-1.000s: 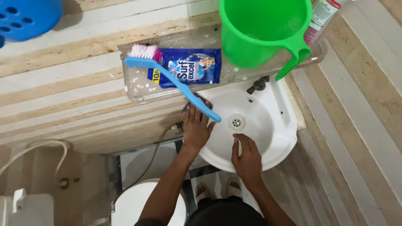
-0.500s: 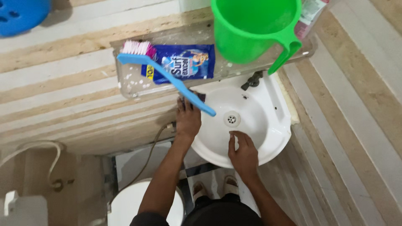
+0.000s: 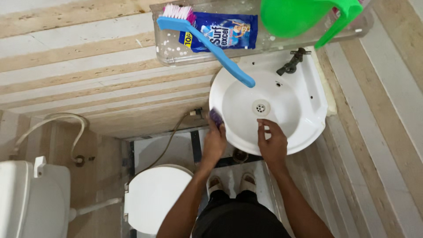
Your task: The person scrubs a white bathroom sink with a purple sponge, repeatedly wiping the basin and faucet area. They rinse the sponge under running water and continue scrubbing until the sink appears clean.
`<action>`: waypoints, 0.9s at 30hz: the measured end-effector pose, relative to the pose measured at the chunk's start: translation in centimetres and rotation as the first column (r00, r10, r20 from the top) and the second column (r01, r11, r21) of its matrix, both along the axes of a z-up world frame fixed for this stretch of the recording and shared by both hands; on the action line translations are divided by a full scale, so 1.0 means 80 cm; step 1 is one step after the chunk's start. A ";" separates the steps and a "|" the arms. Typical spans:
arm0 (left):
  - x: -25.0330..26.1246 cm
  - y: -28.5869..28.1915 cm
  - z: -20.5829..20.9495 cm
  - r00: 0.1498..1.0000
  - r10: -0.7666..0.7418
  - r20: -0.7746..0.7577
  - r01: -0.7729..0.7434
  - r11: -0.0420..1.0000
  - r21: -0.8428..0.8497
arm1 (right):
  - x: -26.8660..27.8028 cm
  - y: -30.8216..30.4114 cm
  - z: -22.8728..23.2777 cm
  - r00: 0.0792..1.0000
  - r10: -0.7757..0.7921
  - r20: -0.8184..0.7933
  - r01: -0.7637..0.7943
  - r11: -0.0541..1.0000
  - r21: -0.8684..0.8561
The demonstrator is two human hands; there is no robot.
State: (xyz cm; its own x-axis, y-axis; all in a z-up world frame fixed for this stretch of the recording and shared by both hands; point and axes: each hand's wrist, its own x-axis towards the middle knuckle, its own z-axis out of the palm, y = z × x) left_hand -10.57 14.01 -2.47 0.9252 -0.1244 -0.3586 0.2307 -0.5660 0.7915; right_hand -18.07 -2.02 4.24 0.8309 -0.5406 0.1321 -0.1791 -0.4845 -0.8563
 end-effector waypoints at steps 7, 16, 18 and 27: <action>-0.089 -0.048 -0.026 0.924 0.143 -0.354 -0.351 0.684 -0.640 | -0.048 -0.018 -0.033 0.911 -0.033 0.411 -0.044 0.983 0.177; -0.137 -0.152 0.015 0.632 -0.234 -0.739 -0.698 0.241 -0.674 | -0.148 -0.082 -0.085 0.873 -0.281 0.399 0.236 0.959 0.159; -0.139 -0.176 0.025 0.571 -0.276 -0.773 -0.751 0.205 -0.628 | -0.168 -0.099 -0.097 0.872 -0.332 0.360 0.252 0.935 0.251; -0.145 -0.266 0.031 0.428 -0.418 -0.801 -0.847 0.122 -0.517 | -0.204 -0.147 -0.127 0.916 -0.319 0.243 0.174 0.863 0.474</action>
